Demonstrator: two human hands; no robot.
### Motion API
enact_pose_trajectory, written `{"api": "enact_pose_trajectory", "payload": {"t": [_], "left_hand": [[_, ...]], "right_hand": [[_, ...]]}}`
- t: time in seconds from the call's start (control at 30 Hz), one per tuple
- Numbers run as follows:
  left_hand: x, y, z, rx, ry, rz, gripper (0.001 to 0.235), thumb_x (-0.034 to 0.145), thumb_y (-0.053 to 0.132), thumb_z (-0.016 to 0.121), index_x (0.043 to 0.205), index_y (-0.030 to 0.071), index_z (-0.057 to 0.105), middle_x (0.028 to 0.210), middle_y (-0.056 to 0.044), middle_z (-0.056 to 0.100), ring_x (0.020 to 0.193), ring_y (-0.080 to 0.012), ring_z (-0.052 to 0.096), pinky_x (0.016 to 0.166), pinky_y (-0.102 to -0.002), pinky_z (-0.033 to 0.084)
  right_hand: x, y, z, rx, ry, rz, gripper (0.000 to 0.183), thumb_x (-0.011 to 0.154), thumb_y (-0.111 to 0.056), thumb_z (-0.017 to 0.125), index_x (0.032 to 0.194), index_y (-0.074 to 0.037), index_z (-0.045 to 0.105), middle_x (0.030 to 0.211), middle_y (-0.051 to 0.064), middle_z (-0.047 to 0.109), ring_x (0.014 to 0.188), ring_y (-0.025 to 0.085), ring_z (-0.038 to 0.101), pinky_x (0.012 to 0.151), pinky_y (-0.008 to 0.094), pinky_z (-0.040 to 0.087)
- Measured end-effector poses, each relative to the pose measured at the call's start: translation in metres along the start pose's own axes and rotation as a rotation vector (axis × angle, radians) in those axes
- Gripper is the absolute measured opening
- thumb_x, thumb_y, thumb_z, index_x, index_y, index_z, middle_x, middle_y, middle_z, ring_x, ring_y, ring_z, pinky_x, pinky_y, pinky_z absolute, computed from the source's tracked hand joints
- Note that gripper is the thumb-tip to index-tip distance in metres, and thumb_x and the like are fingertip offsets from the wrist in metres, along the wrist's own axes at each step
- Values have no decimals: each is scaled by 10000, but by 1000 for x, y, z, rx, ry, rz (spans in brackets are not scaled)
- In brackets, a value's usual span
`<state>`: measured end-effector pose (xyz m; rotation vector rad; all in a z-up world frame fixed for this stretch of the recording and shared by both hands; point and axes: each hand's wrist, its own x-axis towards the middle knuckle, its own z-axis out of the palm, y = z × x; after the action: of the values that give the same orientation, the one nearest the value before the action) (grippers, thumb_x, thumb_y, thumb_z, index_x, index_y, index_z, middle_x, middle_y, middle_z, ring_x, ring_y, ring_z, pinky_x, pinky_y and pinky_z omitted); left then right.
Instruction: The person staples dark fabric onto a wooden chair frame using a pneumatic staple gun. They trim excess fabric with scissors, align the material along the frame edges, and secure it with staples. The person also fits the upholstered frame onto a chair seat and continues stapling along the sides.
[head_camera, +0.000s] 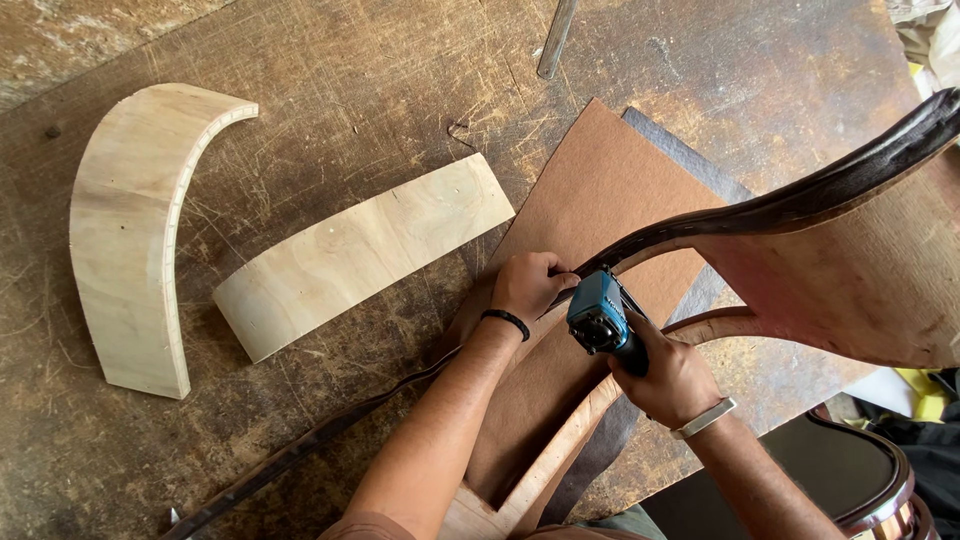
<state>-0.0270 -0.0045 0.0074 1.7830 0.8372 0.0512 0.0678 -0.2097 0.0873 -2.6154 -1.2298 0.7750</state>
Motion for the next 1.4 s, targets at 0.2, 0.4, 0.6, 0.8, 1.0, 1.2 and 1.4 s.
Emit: {"api": "enact_pose_trajectory", "payload": {"t": [0.2, 0.4, 0.6, 0.8, 1.0, 1.2, 1.4], "left_hand": [[-8, -6, -1, 107, -27, -58, 189, 898, 273, 761, 996, 116, 799, 956, -87, 785, 886, -234, 753, 824, -374, 577], [-29, -18, -8, 141, -22, -200, 195, 847, 302, 798, 960, 143, 811, 943, -74, 787, 864, -237, 755, 807, -377, 585], [-37, -13, -5, 167, 47, -207, 261, 833, 404, 799, 891, 151, 823, 881, -96, 776, 824, -261, 751, 773, -393, 583], [-47, -24, -3, 228, 144, -122, 296, 842, 410, 795, 895, 120, 796, 877, -115, 761, 834, -302, 734, 758, -432, 575], [-76, -42, -10, 184, 150, -157, 173, 873, 313, 767, 919, 155, 817, 878, -88, 774, 799, -275, 754, 763, -415, 586], [-95, -39, -18, 221, 87, -281, 270, 875, 403, 773, 932, 139, 789, 852, -88, 768, 785, -261, 752, 749, -419, 583], [-117, -50, -26, 234, 234, -161, 196, 852, 321, 790, 924, 139, 800, 873, -108, 763, 812, -298, 738, 758, -443, 575]], "right_hand": [[5, 13, 5, 105, -93, 96, 563, 842, -282, 740, 1329, -69, 555, 841, 151, 771, 659, 249, 774, 623, 403, 645], [3, 25, -1, 230, -141, 247, 316, 844, -315, 760, 942, -23, 689, 749, 121, 771, 584, 219, 742, 587, 393, 611], [13, 13, -1, 178, -184, 275, 402, 829, -410, 789, 883, -21, 703, 687, 132, 762, 612, 234, 753, 611, 396, 614], [15, -8, 0, 91, -133, 226, 410, 822, -405, 764, 915, -8, 722, 681, 162, 754, 636, 260, 753, 647, 414, 587], [13, -9, -4, 115, -196, 220, 363, 841, -362, 767, 910, -8, 728, 688, 138, 753, 624, 235, 744, 620, 401, 594], [2, -21, 4, 191, -255, 189, 257, 851, -286, 754, 883, -35, 706, 643, 92, 734, 572, 197, 724, 577, 365, 581], [-4, -34, 9, 309, -326, 185, 298, 847, -264, 777, 827, 16, 680, 622, 100, 703, 562, 195, 692, 566, 380, 562]]}}
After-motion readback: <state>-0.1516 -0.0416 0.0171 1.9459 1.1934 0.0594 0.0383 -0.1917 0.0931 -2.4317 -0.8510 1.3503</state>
